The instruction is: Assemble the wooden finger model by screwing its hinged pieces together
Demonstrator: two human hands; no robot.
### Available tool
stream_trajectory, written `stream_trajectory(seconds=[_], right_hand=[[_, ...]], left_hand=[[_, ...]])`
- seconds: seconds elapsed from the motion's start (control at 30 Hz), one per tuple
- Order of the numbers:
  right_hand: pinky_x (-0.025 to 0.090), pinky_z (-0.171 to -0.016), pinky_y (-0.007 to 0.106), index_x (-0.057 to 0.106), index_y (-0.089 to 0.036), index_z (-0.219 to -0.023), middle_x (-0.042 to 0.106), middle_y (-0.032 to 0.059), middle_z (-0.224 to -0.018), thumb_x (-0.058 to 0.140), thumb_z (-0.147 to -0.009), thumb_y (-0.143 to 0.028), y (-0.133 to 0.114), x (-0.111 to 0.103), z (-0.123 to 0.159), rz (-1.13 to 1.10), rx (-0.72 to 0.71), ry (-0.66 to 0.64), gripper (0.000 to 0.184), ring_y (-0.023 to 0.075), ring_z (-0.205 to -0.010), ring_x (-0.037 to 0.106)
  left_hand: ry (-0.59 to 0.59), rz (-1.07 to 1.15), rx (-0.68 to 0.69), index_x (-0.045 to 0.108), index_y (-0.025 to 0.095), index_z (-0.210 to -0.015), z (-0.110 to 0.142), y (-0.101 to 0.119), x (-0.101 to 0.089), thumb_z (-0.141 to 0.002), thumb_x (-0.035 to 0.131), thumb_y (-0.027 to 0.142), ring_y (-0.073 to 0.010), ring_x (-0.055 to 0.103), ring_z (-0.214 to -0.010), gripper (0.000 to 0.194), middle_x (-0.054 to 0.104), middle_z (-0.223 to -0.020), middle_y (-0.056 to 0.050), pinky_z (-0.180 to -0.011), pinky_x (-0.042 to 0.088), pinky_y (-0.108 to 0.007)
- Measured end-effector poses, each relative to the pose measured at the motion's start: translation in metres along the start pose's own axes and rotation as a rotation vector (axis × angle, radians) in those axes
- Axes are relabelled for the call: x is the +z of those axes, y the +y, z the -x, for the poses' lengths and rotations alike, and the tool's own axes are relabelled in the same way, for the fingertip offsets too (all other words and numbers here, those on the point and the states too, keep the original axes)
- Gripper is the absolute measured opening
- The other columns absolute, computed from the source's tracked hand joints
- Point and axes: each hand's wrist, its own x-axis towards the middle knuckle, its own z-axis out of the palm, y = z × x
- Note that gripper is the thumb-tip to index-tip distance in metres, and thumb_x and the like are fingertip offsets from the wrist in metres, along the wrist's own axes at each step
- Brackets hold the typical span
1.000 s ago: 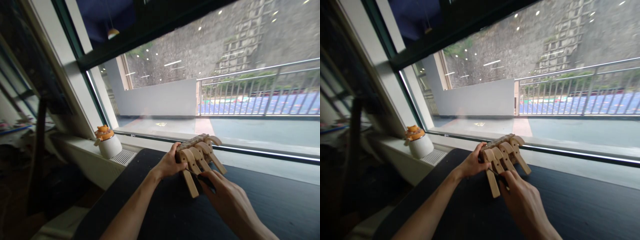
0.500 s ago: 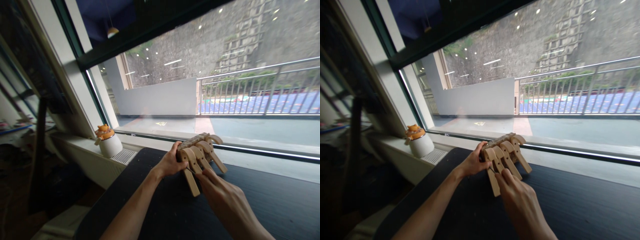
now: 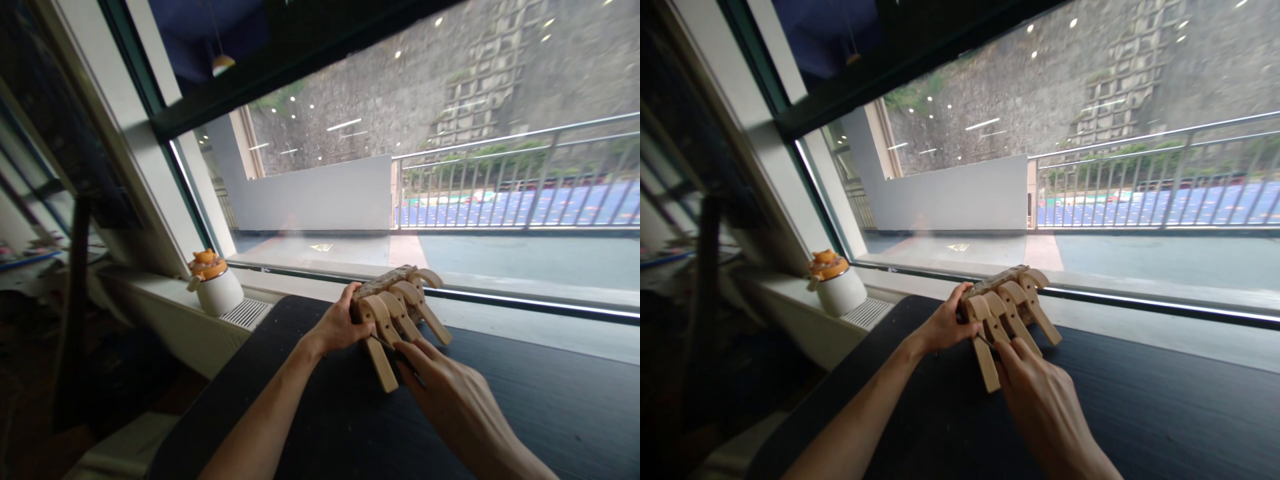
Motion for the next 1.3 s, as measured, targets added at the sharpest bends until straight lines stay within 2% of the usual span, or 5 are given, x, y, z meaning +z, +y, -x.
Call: stream_trajectory(seconds=[0.13, 0.47, 0.87, 1.1, 1.3], right_hand=[[0.041, -0.046, 0.024, 0.052, -0.022, -0.118, 0.066, 0.0050, -0.100, 0.042, -0.080, -0.006, -0.001, 0.002, 0.001, 0.039, -0.019, -0.054, 0.043, 0.0143, -0.057, 0.065], [0.042, -0.049, 0.026, 0.056, -0.021, -0.107, 0.068, 0.0053, -0.095, 0.038, -0.087, -0.007, -0.001, -0.006, 0.000, 0.055, -0.135, 0.028, 0.030, 0.0164, -0.067, 0.066], [0.048, -0.055, 0.026, 0.060, -0.026, -0.102, 0.071, 0.0000, -0.095, 0.047, -0.087, -0.020, 0.004, 0.006, 0.001, -0.041, 0.117, -0.007, 0.020, 0.0181, -0.070, 0.070], [0.040, -0.046, 0.024, 0.047, -0.023, -0.120, 0.060, 0.0085, -0.113, 0.038, -0.077, -0.001, -0.011, -0.005, 0.002, 0.047, 0.007, -0.018, 0.049, 0.0138, -0.058, 0.061], [0.039, -0.054, 0.028, 0.054, -0.023, -0.088, 0.057, 0.0041, -0.084, 0.038, -0.078, 0.001, -0.015, -0.008, 0.000, 0.019, -0.118, -0.028, 0.031, 0.0180, -0.065, 0.058]], left_hand=[[-0.012, 0.008, -0.010, 0.028, 0.022, -0.138, 0.001, 0.002, 0.000, -0.070, 0.069, 0.019, -0.0151, 0.060, -0.083, 0.079, 0.063, -0.102, -0.004, -0.071, 0.049, -0.024], [-0.005, 0.009, -0.009, 0.030, 0.023, -0.137, 0.000, 0.001, 0.001, -0.070, 0.069, 0.018, -0.0156, 0.060, -0.084, 0.078, 0.063, -0.103, -0.004, -0.071, 0.050, -0.024], [-0.005, 0.013, -0.012, 0.030, 0.024, -0.136, 0.001, 0.002, 0.000, -0.070, 0.069, 0.017, -0.0157, 0.060, -0.085, 0.077, 0.062, -0.104, -0.004, -0.071, 0.049, -0.025], [-0.012, 0.032, -0.013, 0.030, 0.023, -0.136, 0.002, 0.004, -0.001, -0.069, 0.069, 0.016, -0.0147, 0.060, -0.083, 0.077, 0.062, -0.103, -0.003, -0.070, 0.049, -0.023], [-0.009, 0.029, -0.017, 0.031, 0.022, -0.136, 0.002, 0.004, -0.001, -0.069, 0.069, 0.015, -0.0150, 0.060, -0.083, 0.077, 0.062, -0.100, -0.003, -0.070, 0.049, -0.024]])
